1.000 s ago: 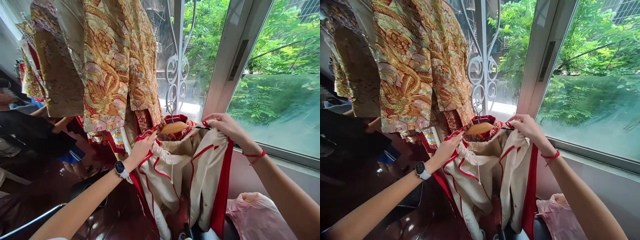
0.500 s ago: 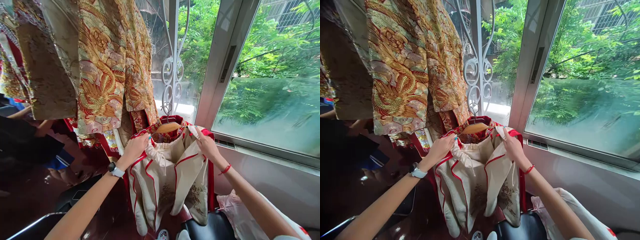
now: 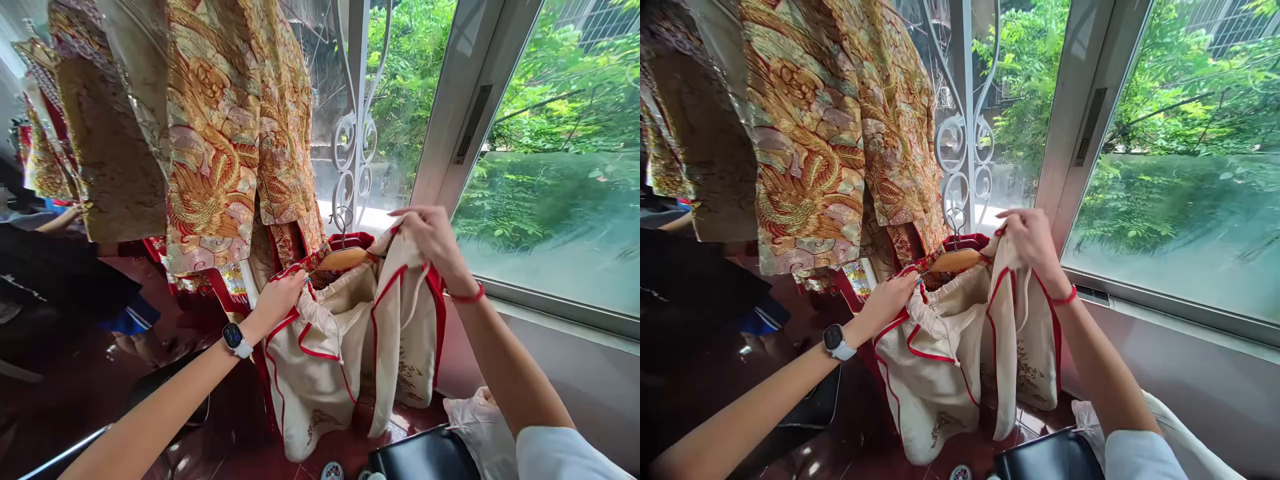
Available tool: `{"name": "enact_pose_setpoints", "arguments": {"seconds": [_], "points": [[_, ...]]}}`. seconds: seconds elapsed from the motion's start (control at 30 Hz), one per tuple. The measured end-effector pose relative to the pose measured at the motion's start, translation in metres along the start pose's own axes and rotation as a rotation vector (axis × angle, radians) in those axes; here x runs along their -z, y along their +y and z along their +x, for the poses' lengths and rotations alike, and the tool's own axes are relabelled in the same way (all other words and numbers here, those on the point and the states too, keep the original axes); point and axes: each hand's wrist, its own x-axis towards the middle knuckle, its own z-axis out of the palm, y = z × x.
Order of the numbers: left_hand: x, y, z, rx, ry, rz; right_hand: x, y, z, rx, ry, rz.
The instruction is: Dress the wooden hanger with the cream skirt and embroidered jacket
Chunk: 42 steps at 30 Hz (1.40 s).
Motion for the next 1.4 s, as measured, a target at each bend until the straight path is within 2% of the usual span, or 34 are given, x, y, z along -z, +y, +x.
{"name": "enact_pose_setpoints", "arguments": {"seconds": [0.1,0.2,0.27,0.33,0.4,0.43,0.53,0.63,0.7,0.8,0.9,0.97,1.1,1.2,1.23,1.33,1.4], "points": [[0.001,0.0,0.001,0.013,0.004,0.017,-0.014,0.0,-0.054,0.051,-0.451,-0.225],[0.003,0.001,0.001,0.025,0.02,-0.009,-0.031,0.017,-0.095,0.01,-0.7,-0.374],[0.003,0.001,0.0,0.044,0.04,-0.055,-0.03,0.035,-0.093,-0.027,-0.814,-0.287],[0.0,0.0,-0.001,0.052,0.077,-0.124,-0.018,0.054,-0.07,-0.026,-0.748,-0.181],[-0.005,-0.002,-0.002,0.055,0.122,-0.199,-0.006,0.075,-0.041,0.072,-0.497,-0.223],[-0.008,-0.004,-0.002,0.059,0.143,-0.232,-0.002,0.085,-0.03,0.111,-0.453,-0.261],[-0.017,-0.011,0.001,0.093,0.235,-0.331,-0.006,0.11,-0.017,0.125,-0.475,-0.337],[-0.02,-0.019,0.007,0.154,0.322,-0.42,-0.023,0.123,-0.025,0.125,-0.481,-0.39],[-0.015,-0.023,0.012,0.198,0.35,-0.424,-0.03,0.125,-0.031,0.163,-0.514,-0.434],[0.005,-0.022,0.018,0.233,0.415,-0.353,-0.031,0.123,-0.035,0.216,-0.561,-0.486],[0.026,-0.012,0.021,0.225,0.475,-0.272,-0.03,0.119,-0.038,0.236,-0.558,-0.497],[0.03,-0.004,0.022,0.196,0.472,-0.232,-0.032,0.116,-0.041,0.223,-0.549,-0.494],[0.013,0.002,0.024,0.098,0.335,-0.171,-0.036,0.112,-0.044,0.158,-0.553,-0.466],[-0.006,-0.002,0.029,0.08,0.256,-0.132,-0.032,0.102,-0.039,0.122,-0.624,-0.285],[-0.01,-0.004,0.03,0.085,0.25,-0.123,-0.031,0.094,-0.035,0.108,-0.611,-0.207],[-0.013,-0.009,0.034,0.091,0.238,-0.1,-0.038,0.059,-0.021,0.101,-0.449,-0.003],[-0.012,-0.011,0.035,0.082,0.22,-0.079,-0.054,0.032,-0.009,0.139,-0.368,0.102]]}}
